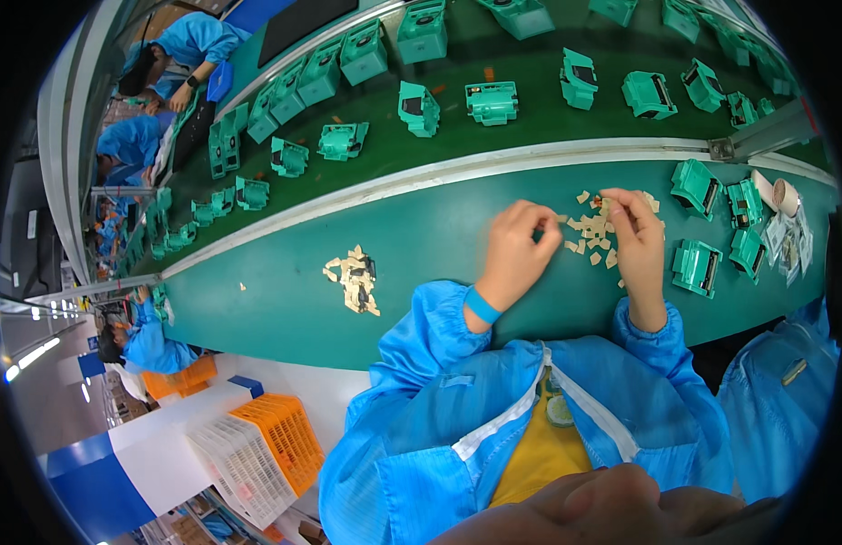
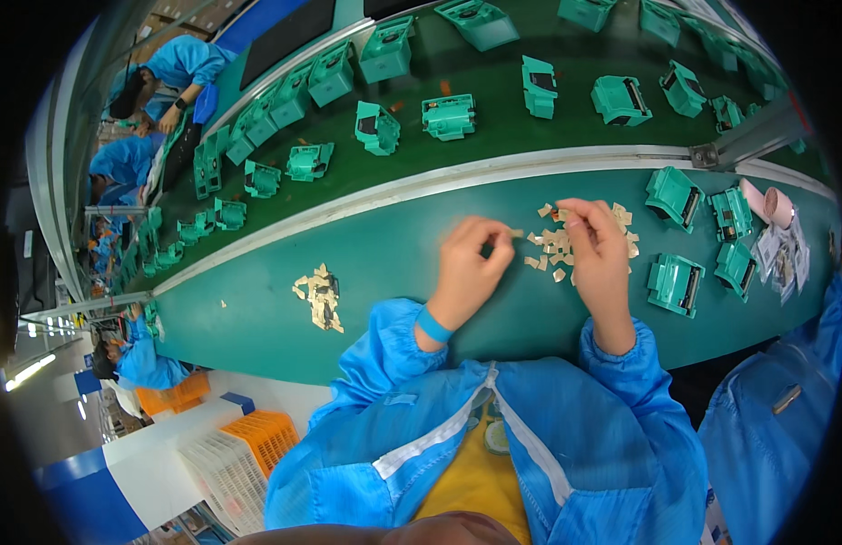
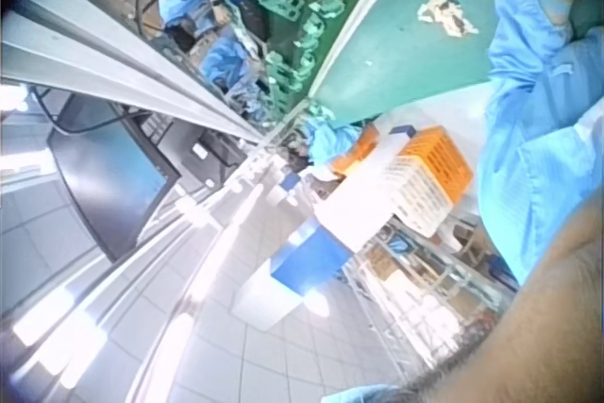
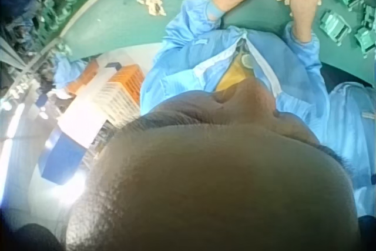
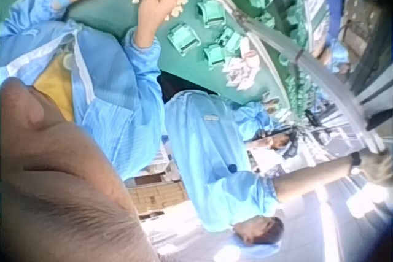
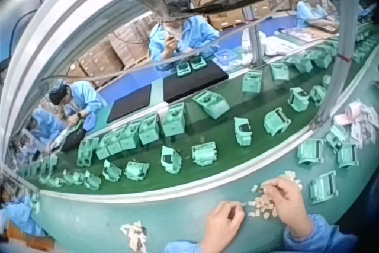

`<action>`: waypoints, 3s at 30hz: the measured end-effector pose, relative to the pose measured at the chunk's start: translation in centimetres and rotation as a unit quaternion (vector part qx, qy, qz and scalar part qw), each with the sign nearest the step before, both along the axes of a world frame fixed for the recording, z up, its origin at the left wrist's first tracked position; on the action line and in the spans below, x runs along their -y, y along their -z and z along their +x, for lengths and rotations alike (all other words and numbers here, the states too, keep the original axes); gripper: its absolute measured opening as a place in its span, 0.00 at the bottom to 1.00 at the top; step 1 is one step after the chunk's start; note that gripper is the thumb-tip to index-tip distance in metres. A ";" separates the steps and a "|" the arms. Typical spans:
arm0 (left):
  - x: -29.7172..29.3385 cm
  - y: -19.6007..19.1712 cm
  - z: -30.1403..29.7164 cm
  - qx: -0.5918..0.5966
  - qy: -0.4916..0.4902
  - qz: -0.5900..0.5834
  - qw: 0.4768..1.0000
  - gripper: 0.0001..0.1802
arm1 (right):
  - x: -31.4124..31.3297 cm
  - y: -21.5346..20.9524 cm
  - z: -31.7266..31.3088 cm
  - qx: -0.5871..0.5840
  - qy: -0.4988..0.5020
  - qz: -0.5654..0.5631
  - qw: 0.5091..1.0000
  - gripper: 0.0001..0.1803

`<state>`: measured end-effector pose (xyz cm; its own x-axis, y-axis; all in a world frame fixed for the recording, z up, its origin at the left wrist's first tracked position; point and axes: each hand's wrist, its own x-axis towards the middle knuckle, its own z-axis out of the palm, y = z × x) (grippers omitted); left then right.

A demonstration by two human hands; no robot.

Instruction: The person assembles small gold components into green plastic housings by hand on a production line.

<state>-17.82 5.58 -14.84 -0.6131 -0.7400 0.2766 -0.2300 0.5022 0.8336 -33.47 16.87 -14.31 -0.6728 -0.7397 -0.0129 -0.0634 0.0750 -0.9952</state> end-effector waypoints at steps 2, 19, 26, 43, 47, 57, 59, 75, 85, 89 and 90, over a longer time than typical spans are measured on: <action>-0.1 0.3 -1.0 0.016 0.041 -0.040 0.998 0.02 | 0.1 0.0 -0.7 0.005 0.004 -0.025 1.000 0.09; 0.9 0.9 -1.5 -0.022 0.141 0.126 0.982 0.09 | 0.1 0.2 -0.7 0.086 -0.104 -0.003 0.991 0.06; 1.0 0.8 -1.6 -0.030 0.095 0.236 0.967 0.05 | 0.6 -1.0 -0.3 -0.233 -0.067 -0.030 0.970 0.09; 1.4 -0.2 -1.3 0.035 0.146 -0.068 0.986 0.04 | 0.3 0.1 -0.8 -0.298 -0.149 -0.031 0.942 0.06; 1.5 -0.4 -1.5 0.052 0.158 -0.070 0.984 0.04 | 0.3 0.2 -1.0 -0.293 -0.153 -0.033 0.943 0.07; 1.7 -0.2 -2.0 0.022 0.132 -0.080 0.988 0.05 | -0.2 0.6 -3.0 -0.253 0.030 0.029 0.966 0.03; 1.5 -0.2 -2.5 0.013 0.124 -0.100 0.987 0.05 | -0.6 0.8 -3.3 -0.208 0.030 0.085 0.974 0.03; -0.5 -2.5 -1.7 0.037 0.139 -0.351 0.925 0.16 | -0.3 -0.1 -2.5 0.273 -0.148 0.097 0.946 0.21; -0.7 -2.0 -0.1 0.036 0.144 -0.369 0.917 0.17 | -0.9 -1.9 -3.3 0.268 -0.192 0.127 0.936 0.12; -0.6 -1.8 0.4 0.032 0.131 -0.370 0.919 0.16 | -0.4 -2.2 -3.1 0.238 -0.218 0.167 0.932 0.10; -0.5 -1.7 0.5 0.036 0.133 -0.376 0.916 0.16 | -0.4 -2.4 -3.1 0.244 -0.232 0.162 0.928 0.10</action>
